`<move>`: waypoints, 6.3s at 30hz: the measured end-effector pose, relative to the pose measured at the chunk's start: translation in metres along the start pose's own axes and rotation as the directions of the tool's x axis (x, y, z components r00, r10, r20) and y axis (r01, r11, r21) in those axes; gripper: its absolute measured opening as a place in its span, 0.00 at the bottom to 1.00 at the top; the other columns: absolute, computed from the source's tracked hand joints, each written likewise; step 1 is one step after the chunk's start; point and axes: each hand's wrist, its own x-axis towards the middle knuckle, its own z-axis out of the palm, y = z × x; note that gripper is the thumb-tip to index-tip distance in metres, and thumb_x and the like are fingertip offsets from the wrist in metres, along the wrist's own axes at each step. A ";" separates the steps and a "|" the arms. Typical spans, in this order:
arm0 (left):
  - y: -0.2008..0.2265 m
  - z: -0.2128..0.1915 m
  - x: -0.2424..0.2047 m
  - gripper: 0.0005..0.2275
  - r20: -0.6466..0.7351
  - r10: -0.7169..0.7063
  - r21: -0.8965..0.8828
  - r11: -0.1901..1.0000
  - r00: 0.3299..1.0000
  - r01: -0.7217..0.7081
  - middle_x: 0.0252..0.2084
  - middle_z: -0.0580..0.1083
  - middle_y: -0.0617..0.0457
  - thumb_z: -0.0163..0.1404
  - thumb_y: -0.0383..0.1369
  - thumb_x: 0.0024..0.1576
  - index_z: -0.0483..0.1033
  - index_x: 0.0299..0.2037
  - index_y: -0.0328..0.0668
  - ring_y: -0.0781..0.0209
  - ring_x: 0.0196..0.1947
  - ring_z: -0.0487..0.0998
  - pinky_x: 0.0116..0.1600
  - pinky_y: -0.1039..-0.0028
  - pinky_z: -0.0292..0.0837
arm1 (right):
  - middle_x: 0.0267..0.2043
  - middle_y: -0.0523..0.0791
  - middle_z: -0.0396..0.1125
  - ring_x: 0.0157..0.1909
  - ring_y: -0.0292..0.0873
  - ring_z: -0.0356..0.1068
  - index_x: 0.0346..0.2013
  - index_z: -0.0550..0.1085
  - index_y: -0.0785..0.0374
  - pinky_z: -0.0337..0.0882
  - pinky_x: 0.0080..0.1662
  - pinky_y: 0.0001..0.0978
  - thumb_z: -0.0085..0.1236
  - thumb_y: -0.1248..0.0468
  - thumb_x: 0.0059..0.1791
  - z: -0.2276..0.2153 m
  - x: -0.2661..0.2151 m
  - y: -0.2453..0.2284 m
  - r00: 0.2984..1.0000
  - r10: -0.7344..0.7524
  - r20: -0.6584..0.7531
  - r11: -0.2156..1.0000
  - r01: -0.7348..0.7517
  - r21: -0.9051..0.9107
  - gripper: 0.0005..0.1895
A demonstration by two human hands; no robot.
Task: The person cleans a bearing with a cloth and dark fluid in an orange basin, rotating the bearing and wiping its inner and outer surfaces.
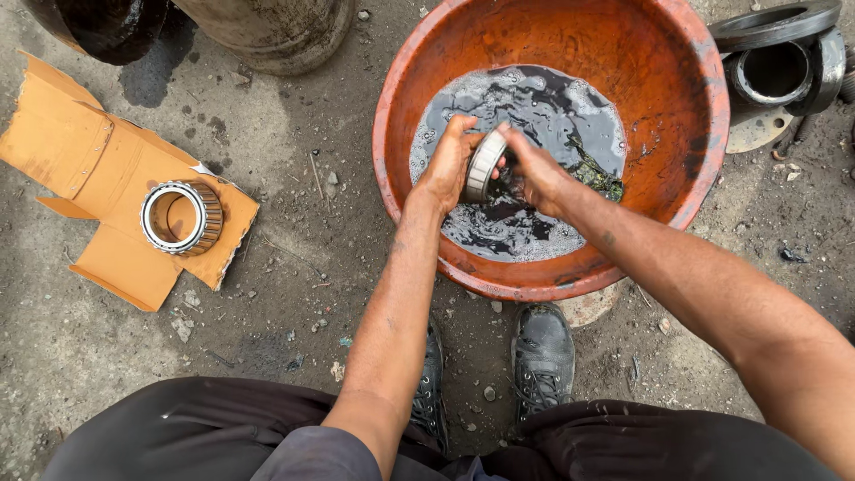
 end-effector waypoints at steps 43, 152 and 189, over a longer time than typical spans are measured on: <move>-0.080 0.062 0.059 0.08 -0.298 0.133 -0.671 0.675 0.945 -0.306 0.30 0.75 0.50 0.44 0.29 0.60 0.76 0.34 0.35 0.59 0.28 0.77 0.35 0.66 0.76 | 0.52 0.61 0.66 0.52 0.62 0.67 0.57 0.73 0.61 0.67 0.54 0.49 0.51 0.60 0.52 0.028 -0.142 -0.064 0.486 -0.699 0.525 -0.264 0.506 -0.821 0.19; -0.041 0.021 0.009 0.14 -0.649 0.242 -0.063 0.928 0.721 -0.368 0.25 0.75 0.45 0.60 0.29 0.54 0.70 0.41 0.26 0.64 0.16 0.73 0.18 0.75 0.69 | 0.67 0.63 0.54 0.59 0.64 0.60 0.66 0.63 0.64 0.69 0.55 0.54 0.64 0.68 0.37 -0.040 -0.059 0.011 0.864 -0.437 0.249 -0.191 0.181 -0.965 0.42; -0.027 0.068 -0.001 0.18 -0.349 0.088 -0.459 0.852 0.933 -0.252 0.38 0.74 0.51 0.44 0.47 0.59 0.75 0.43 0.38 0.61 0.36 0.77 0.41 0.69 0.75 | 0.70 0.61 0.52 0.69 0.69 0.57 0.53 0.74 0.63 0.62 0.66 0.62 0.67 0.62 0.40 0.015 -0.110 -0.014 0.271 -0.817 0.509 -0.366 0.438 -0.821 0.27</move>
